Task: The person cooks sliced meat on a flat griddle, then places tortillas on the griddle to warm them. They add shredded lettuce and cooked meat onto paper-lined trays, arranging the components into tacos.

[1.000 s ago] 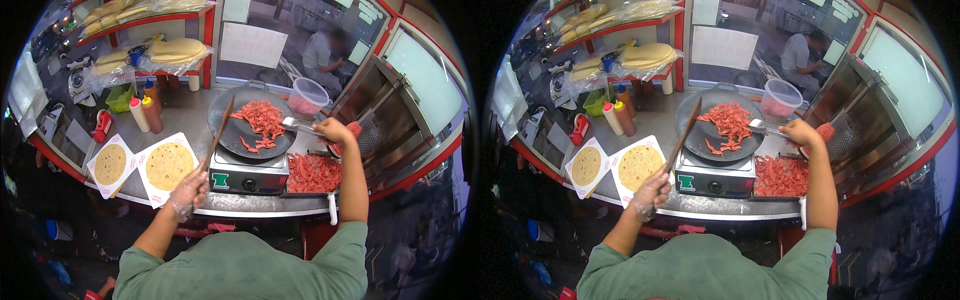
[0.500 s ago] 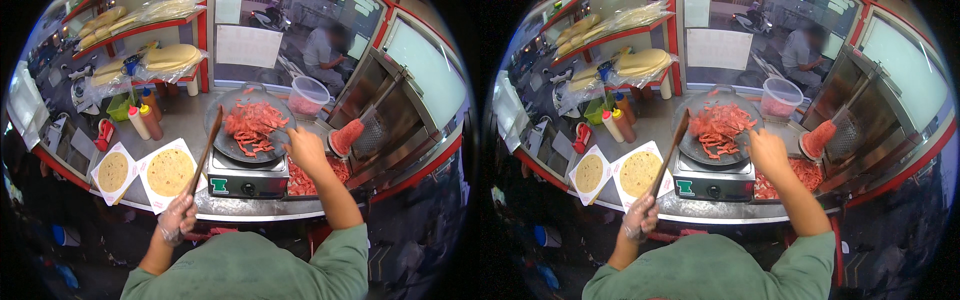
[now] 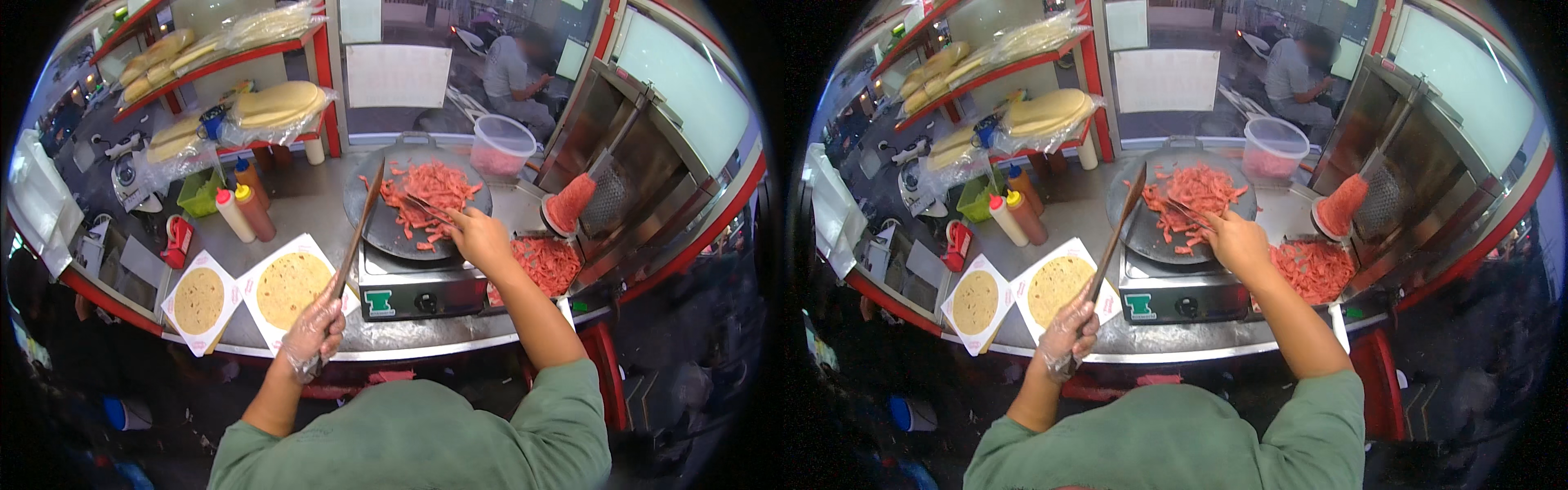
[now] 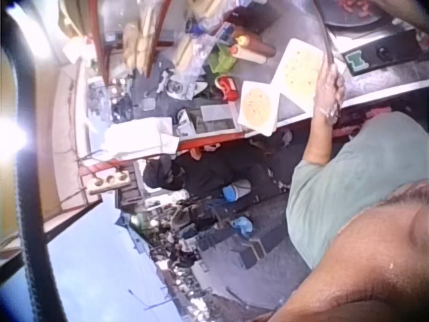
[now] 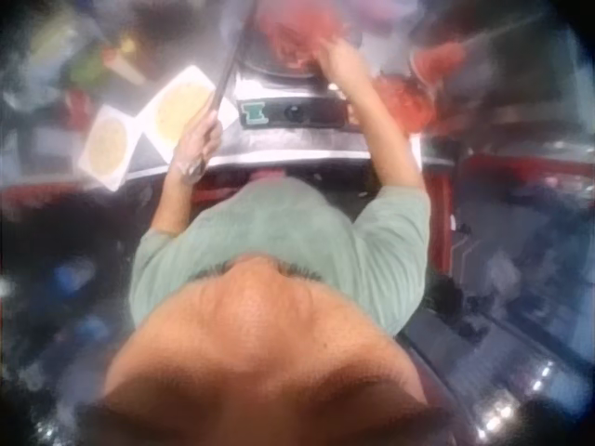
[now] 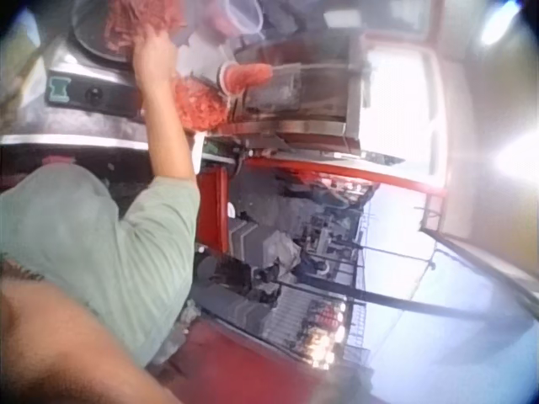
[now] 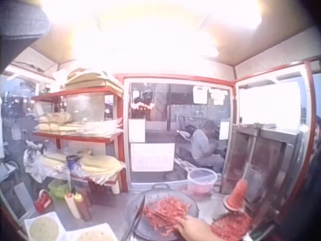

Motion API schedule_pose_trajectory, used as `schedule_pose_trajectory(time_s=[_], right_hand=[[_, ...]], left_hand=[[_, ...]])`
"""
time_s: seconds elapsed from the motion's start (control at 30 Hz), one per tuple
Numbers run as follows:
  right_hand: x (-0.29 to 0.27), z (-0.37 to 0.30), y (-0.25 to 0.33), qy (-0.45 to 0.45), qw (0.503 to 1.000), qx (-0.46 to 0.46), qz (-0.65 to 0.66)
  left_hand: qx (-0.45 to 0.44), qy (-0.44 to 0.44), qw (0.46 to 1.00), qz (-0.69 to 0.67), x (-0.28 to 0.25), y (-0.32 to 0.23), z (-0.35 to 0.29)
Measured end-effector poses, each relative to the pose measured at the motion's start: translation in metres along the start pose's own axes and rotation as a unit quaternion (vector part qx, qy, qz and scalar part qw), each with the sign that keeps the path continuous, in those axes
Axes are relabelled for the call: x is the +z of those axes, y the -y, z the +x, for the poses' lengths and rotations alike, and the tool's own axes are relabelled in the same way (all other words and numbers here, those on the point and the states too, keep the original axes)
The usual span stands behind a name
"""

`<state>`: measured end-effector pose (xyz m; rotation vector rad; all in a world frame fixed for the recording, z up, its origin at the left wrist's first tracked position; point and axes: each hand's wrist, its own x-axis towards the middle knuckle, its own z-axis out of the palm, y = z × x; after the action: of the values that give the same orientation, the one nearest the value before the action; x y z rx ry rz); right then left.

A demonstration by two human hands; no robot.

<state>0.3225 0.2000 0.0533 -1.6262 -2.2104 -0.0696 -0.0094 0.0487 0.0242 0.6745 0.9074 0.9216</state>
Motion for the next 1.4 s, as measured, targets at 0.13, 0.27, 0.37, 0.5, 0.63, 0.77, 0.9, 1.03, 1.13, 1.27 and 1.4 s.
schedule_pose_trajectory(time_s=[0.13,0.27,0.37,0.5,0.63,0.77,0.9,1.03,1.13,1.27,1.4], right_hand=[[-0.019,0.015,-0.029,0.042,0.996,0.082,-0.012],[0.004,0.016,-0.009,0.008,1.000,0.020,-0.022],[-0.025,0.016,-0.028,0.004,0.999,-0.019,0.038],[-0.028,0.056,-0.068,0.040,0.995,0.073,-0.047],[-0.011,0.097,-0.047,-0.068,0.997,0.005,-0.033],[0.012,0.138,-0.062,-0.050,0.994,-0.070,-0.065],[0.029,0.146,-0.096,-0.040,0.988,-0.061,-0.132],[-0.025,0.116,-0.135,0.029,0.981,0.097,-0.165],[-0.063,0.075,-0.150,0.036,0.975,0.167,-0.140],[-0.085,0.060,-0.185,0.101,0.955,0.240,0.143],[-0.032,0.079,-0.130,0.232,0.882,0.257,0.319]], left_hand=[[-0.014,-0.003,0.999,-0.042,0.013,0.020,-0.002],[0.002,0.012,0.997,-0.080,0.029,0.028,0.001],[-0.004,0.001,0.998,-0.068,0.039,0.036,-0.003],[-0.030,0.023,0.998,-0.054,0.046,0.042,-0.006],[0.011,0.003,0.998,-0.062,0.047,0.030,-0.020],[0.041,-0.004,0.994,-0.101,0.030,0.032,-0.025],[0.035,-0.016,0.994,-0.106,0.012,0.035,-0.038],[0.031,-0.025,0.991,-0.129,-0.011,0.043,-0.054],[0.031,-0.022,0.991,-0.125,-0.020,0.039,-0.056],[0.018,-0.016,0.992,-0.126,-0.004,0.022,-0.016],[-0.010,0.039,0.999,-0.031,0.032,0.011,0.054]])
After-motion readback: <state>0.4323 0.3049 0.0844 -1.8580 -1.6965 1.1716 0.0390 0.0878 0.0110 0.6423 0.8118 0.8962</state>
